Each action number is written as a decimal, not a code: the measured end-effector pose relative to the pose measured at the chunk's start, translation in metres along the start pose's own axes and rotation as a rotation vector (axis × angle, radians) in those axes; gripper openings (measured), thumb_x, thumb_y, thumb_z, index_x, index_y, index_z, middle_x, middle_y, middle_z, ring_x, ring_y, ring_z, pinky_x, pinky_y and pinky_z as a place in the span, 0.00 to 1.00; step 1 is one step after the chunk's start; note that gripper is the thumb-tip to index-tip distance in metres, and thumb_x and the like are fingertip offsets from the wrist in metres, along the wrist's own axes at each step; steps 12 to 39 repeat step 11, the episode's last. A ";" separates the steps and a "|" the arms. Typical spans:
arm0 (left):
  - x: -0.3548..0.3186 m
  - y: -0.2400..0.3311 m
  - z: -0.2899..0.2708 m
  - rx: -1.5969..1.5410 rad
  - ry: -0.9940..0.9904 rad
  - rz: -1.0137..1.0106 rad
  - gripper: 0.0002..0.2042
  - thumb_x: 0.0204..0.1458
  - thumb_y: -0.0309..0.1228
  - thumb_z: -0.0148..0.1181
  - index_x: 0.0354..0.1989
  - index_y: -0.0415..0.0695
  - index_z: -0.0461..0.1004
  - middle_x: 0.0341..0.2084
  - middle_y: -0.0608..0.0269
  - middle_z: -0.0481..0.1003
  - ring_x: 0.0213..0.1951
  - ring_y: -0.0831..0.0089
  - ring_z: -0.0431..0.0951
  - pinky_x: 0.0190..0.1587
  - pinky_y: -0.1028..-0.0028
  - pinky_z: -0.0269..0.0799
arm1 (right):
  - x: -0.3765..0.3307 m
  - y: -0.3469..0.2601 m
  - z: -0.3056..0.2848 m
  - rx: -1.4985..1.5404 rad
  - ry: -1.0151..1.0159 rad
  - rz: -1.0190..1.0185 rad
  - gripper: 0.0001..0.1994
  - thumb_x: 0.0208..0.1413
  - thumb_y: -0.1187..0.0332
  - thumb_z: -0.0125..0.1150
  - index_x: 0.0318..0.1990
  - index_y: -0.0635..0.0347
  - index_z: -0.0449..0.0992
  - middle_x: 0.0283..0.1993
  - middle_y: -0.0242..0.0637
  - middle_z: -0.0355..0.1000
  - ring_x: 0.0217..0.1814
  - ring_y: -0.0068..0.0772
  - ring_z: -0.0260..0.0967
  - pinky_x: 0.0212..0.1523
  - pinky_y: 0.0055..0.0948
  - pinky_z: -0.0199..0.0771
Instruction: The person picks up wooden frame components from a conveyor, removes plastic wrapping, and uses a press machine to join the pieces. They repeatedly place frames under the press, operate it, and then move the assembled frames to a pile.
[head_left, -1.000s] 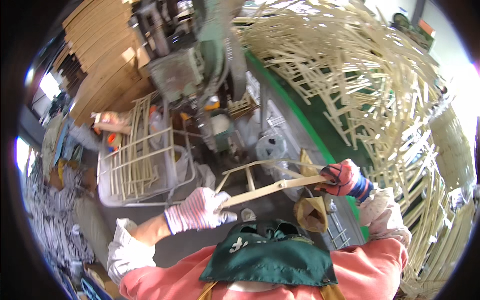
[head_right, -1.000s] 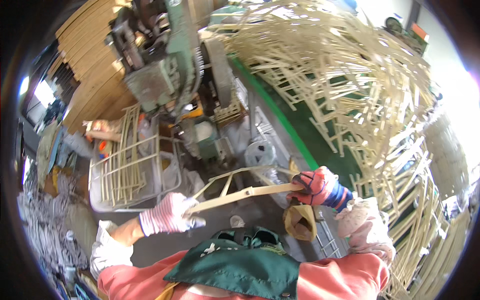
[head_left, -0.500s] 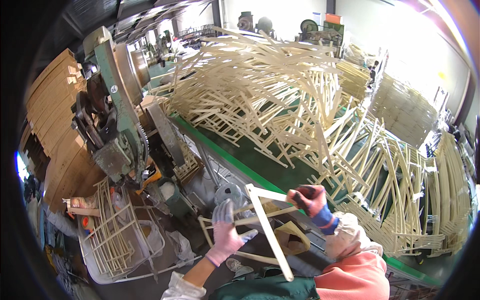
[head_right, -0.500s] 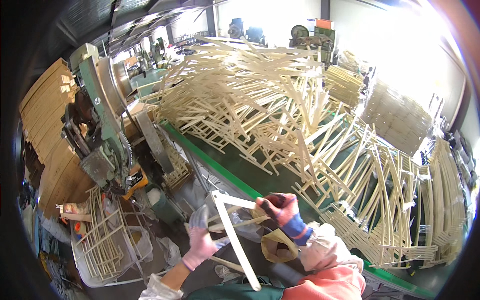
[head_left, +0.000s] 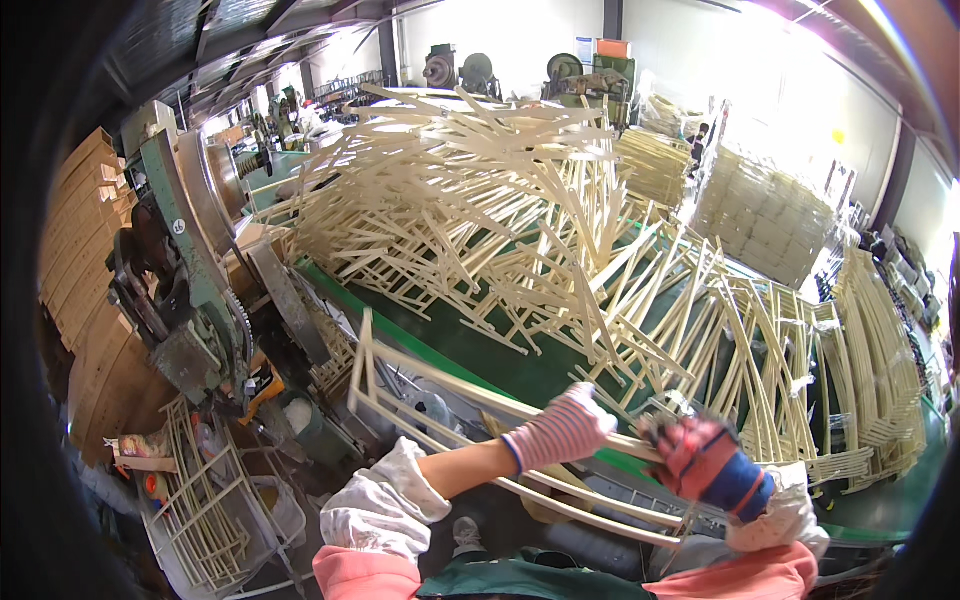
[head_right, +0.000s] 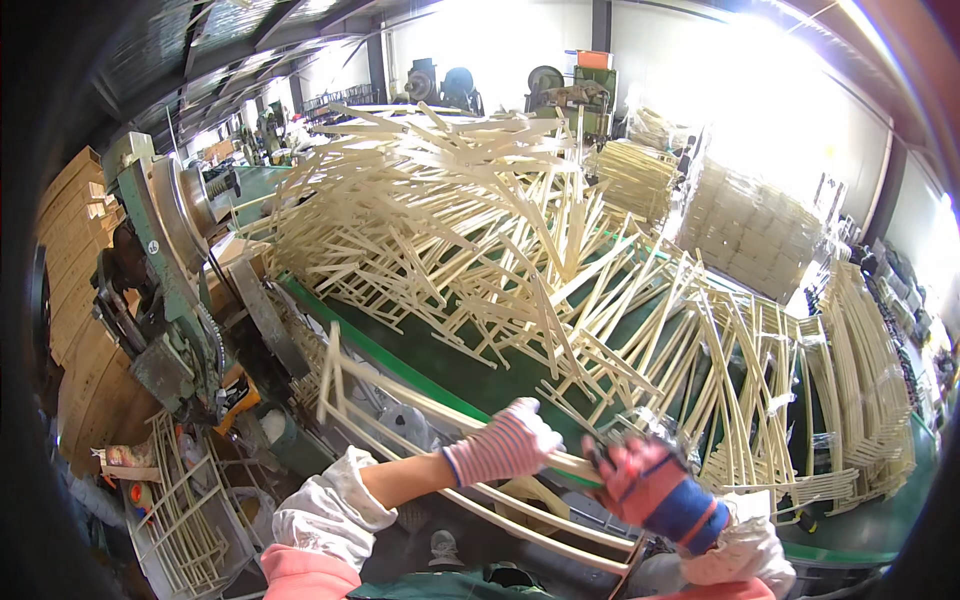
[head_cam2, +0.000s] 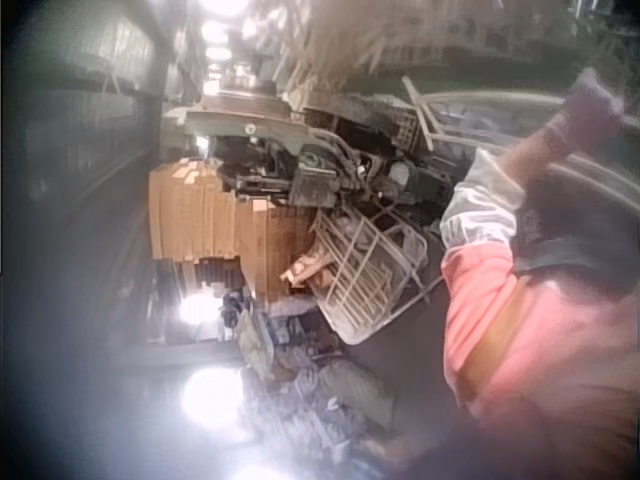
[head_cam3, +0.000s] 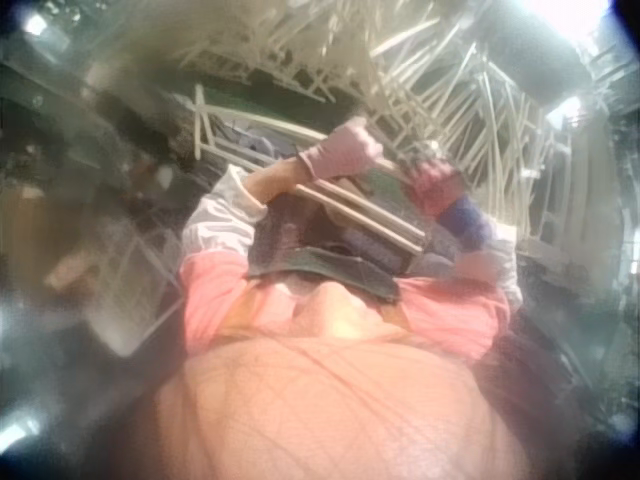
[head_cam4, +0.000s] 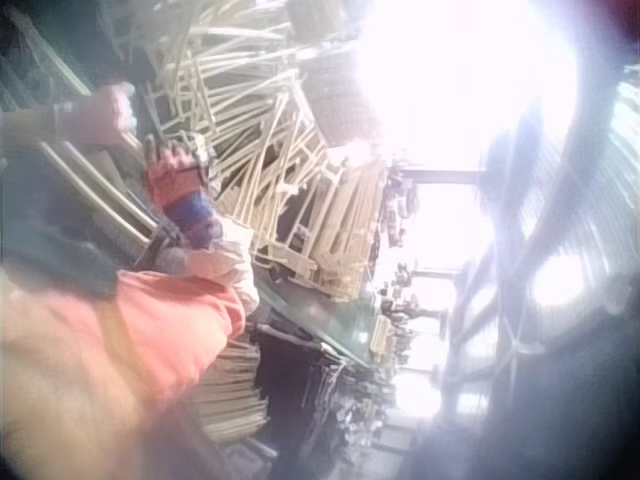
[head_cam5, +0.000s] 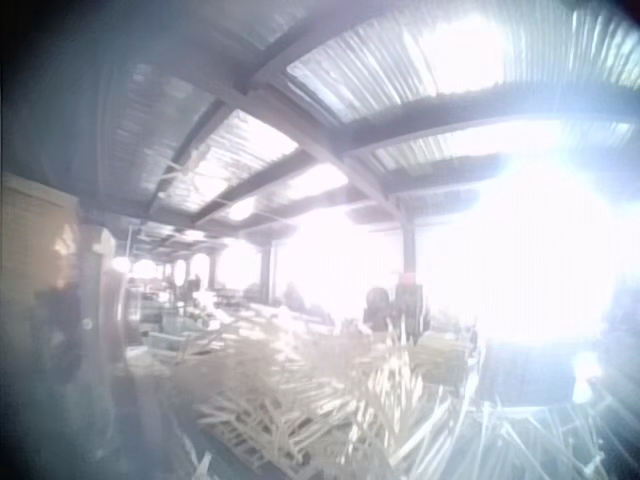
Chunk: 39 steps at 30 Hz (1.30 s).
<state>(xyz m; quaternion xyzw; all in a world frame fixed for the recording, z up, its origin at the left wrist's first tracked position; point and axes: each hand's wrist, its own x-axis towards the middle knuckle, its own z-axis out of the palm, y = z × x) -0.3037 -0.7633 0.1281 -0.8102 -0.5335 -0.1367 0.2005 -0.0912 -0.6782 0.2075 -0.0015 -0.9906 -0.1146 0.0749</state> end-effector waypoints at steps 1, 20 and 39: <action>0.008 -0.001 -0.004 0.061 -0.010 0.077 0.05 0.41 0.32 0.54 0.18 0.48 0.69 0.11 0.65 0.69 0.19 0.66 0.73 0.41 0.65 0.67 | -0.006 -0.003 0.004 0.057 -0.224 0.084 0.25 0.53 0.59 0.54 0.55 0.65 0.66 0.24 0.37 0.66 0.18 0.37 0.65 0.18 0.36 0.66; 0.058 -0.082 -0.161 0.281 0.380 0.362 0.13 0.44 0.34 0.53 0.37 0.42 0.73 0.27 0.69 0.72 0.33 0.69 0.73 0.43 0.66 0.68 | 0.069 0.042 0.062 0.400 0.641 0.433 0.19 0.45 0.77 0.54 0.48 0.61 0.71 0.30 0.38 0.74 0.26 0.40 0.73 0.29 0.30 0.72; 0.058 -0.082 -0.161 0.281 0.380 0.362 0.13 0.44 0.34 0.53 0.37 0.42 0.73 0.27 0.69 0.72 0.33 0.69 0.73 0.43 0.66 0.68 | 0.069 0.042 0.062 0.400 0.641 0.433 0.19 0.45 0.77 0.54 0.48 0.61 0.71 0.30 0.38 0.74 0.26 0.40 0.73 0.29 0.30 0.72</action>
